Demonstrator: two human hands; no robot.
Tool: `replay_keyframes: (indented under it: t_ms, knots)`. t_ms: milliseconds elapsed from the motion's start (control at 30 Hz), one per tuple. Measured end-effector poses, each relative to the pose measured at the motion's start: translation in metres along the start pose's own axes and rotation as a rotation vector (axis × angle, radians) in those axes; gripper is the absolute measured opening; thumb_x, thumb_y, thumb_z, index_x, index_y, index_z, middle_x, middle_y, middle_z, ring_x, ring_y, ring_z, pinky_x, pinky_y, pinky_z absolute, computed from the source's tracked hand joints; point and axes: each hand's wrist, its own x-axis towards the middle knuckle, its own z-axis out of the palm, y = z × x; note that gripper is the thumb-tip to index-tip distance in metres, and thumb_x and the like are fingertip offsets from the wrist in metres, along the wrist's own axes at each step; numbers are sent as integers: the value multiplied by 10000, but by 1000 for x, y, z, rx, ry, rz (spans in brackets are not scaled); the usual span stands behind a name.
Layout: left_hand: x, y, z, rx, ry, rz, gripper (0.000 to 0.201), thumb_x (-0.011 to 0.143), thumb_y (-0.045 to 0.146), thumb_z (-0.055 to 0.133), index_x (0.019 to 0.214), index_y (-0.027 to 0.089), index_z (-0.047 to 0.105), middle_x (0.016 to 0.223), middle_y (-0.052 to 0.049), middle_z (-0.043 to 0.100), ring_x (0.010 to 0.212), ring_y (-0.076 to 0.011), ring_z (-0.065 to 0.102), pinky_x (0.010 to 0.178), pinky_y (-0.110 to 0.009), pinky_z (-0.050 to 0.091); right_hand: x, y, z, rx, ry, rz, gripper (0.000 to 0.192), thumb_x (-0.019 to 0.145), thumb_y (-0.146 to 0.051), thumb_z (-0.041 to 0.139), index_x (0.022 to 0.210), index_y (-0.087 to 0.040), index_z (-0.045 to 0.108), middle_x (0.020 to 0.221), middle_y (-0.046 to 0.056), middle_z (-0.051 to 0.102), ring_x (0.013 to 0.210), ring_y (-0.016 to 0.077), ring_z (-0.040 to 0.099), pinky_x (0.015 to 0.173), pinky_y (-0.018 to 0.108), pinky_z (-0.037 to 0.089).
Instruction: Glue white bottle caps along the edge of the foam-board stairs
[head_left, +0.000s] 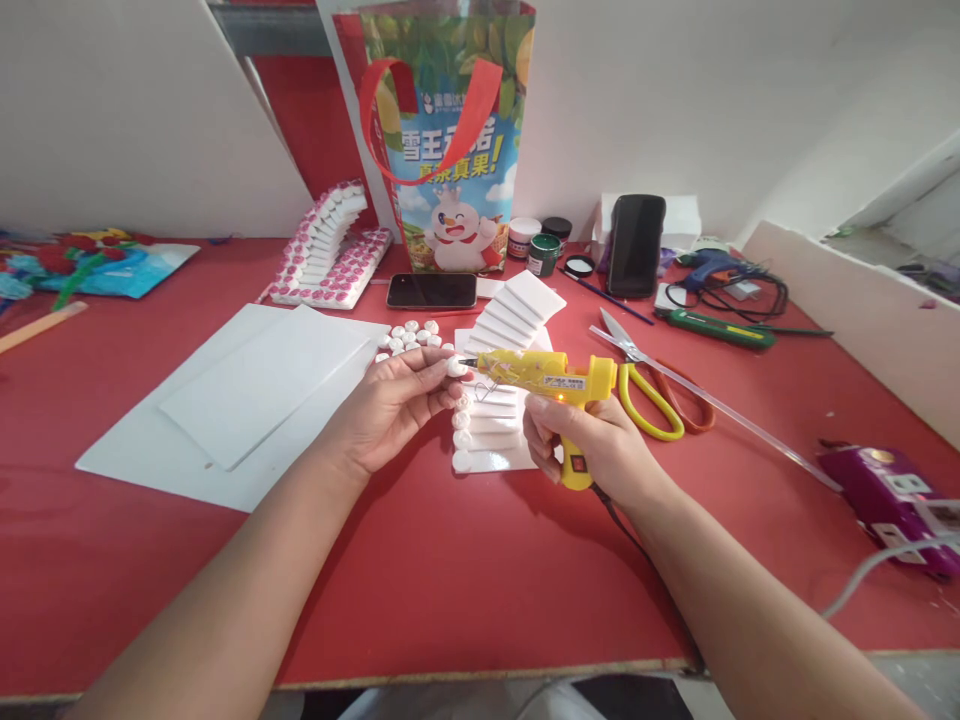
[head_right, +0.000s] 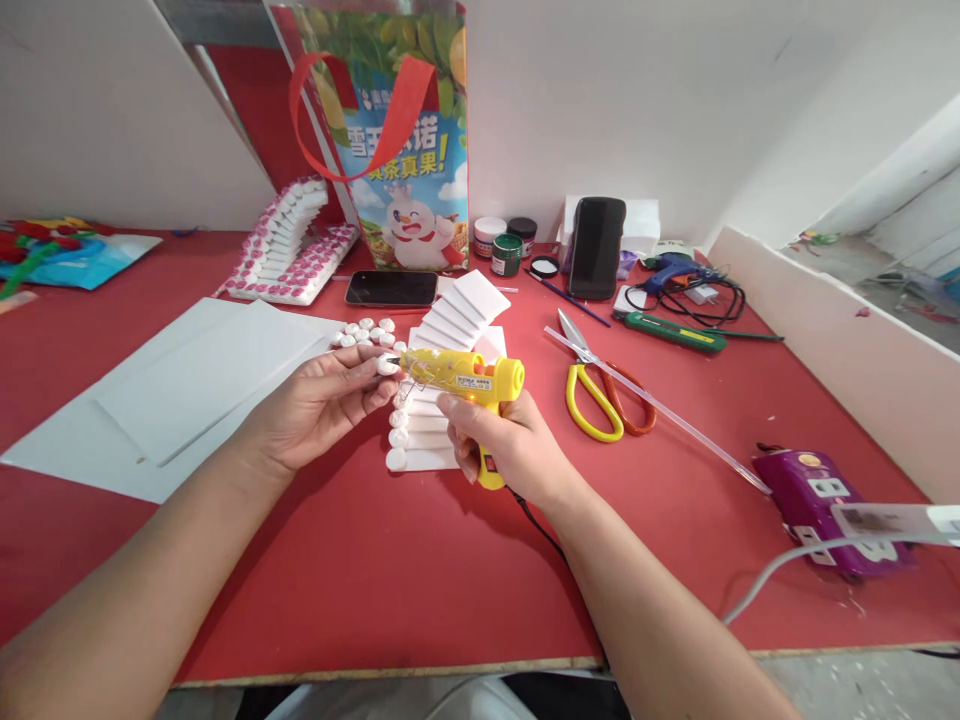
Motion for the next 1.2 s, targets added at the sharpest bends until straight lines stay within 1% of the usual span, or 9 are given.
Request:
replay_keyframes:
  t_ms: [167,333,533,800,1000,1200]
  knots:
    - [0,0,0,1,-5,11,163,812,30,758,965,86,756,834,-68,782,639,-98,716,661,-172,621,0,0,-1,-13,-13,13,396,864,-432,675,605,-189,498,555,-27,536,393,99,508,439,261,342]
    - [2,-1,-2,2,-12,33,179,786,46,786,960,79,757,823,-72,772,666,-109,721,673,-177,620,-1,1,-2,-18,-26,20,404,883,-434,672,612,-189,498,551,-31,533,396,100,518,429,254,332]
    - [2,-1,-2,25,-13,53,159,769,74,811,915,92,752,829,-72,770,662,-108,707,662,-186,609,-1,-1,0,15,-13,7,399,879,-412,691,615,-189,492,551,-38,526,393,95,512,428,247,363]
    - [1,-2,-2,56,-24,26,231,772,104,837,984,83,748,850,-72,767,671,-113,705,673,-204,599,-2,-1,-1,30,-12,7,401,880,-418,702,622,-191,496,549,-38,528,391,95,516,421,245,374]
    - [1,-2,-3,50,-18,33,216,776,107,833,975,90,750,873,-73,769,680,-108,702,678,-202,599,-2,1,-1,10,-39,9,399,908,-405,681,627,-185,503,548,-40,525,390,92,526,421,236,350]
    - [2,-1,-4,48,-16,59,212,770,103,839,964,94,754,833,-60,754,687,-104,705,696,-187,602,-2,2,-2,14,-55,5,393,913,-400,684,635,-185,507,537,-44,525,383,89,521,412,227,352]
